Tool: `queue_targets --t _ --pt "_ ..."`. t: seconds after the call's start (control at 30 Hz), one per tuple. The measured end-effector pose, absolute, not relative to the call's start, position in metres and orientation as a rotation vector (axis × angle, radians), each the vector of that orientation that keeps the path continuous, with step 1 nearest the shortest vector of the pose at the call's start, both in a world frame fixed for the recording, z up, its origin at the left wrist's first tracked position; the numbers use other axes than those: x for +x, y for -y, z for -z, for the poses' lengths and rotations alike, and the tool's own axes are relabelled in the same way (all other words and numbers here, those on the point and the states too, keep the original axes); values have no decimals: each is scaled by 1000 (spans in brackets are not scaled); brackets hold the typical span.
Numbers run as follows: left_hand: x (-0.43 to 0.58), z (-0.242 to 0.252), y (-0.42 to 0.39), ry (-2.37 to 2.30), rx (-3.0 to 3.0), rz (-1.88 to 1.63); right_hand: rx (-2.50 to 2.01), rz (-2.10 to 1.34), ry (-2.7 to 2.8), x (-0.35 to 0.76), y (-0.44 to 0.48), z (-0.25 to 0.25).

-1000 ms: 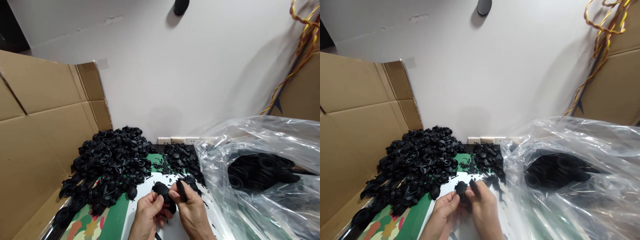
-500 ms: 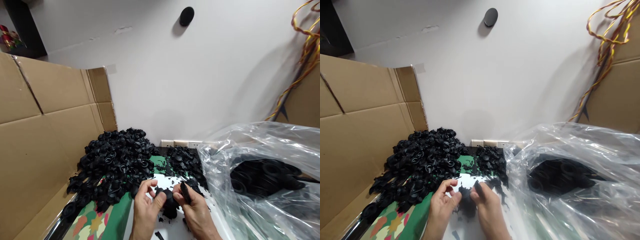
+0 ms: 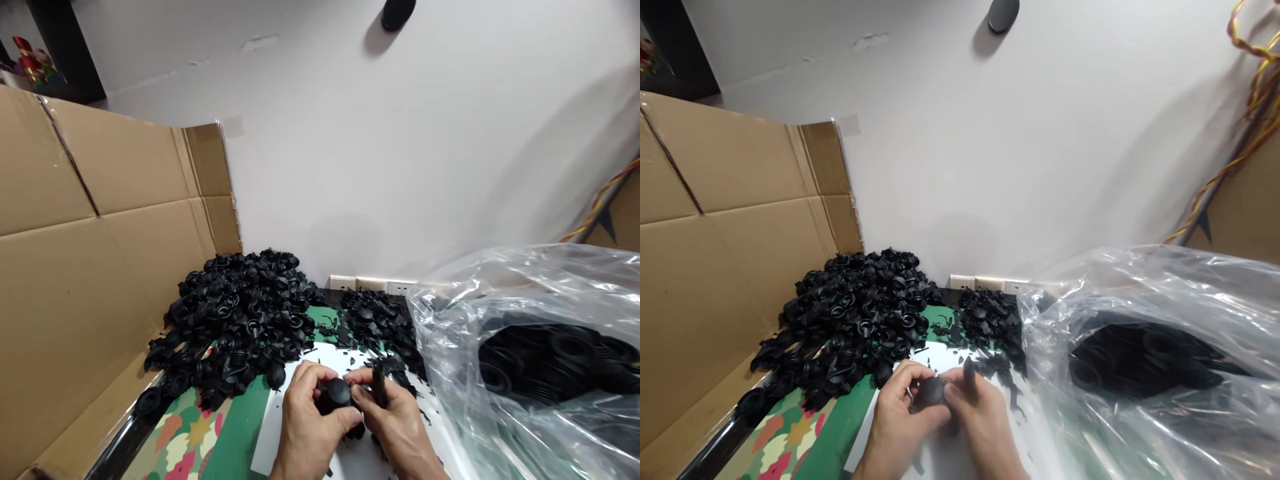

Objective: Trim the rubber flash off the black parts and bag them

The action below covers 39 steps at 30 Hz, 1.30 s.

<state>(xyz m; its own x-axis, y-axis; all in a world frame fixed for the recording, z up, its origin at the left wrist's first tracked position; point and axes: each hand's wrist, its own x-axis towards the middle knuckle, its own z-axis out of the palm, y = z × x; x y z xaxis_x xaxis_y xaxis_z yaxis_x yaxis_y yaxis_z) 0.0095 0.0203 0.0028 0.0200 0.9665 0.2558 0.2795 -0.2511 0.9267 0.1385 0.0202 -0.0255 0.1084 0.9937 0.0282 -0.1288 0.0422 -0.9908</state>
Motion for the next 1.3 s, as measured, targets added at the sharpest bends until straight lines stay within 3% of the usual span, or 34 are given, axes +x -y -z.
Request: queue_targets --t 0.27,0.43,0.6,0.8,0.97,1.3 --pt "10 -2 -17 -1378 1570 -1194 -1119 -1181 917 132 -24 40" --pt "10 -2 -17 -1266 1577 -1133 -1207 -968 1169 135 -23 30" --pt "9 -1 -16 -1181 1496 -1352 -1365 -670 1373 122 -25 4" --pt "0 -2 -10 -925 1533 -1534 -1569 -501 1242 139 -54 0" --pt "-8 -5 -16 -992 1223 -1424 -1546 -560 1266 161 -54 4" --pt "4 -5 -16 -958 1185 -1325 -1151 -785 1448 141 -18 -18"
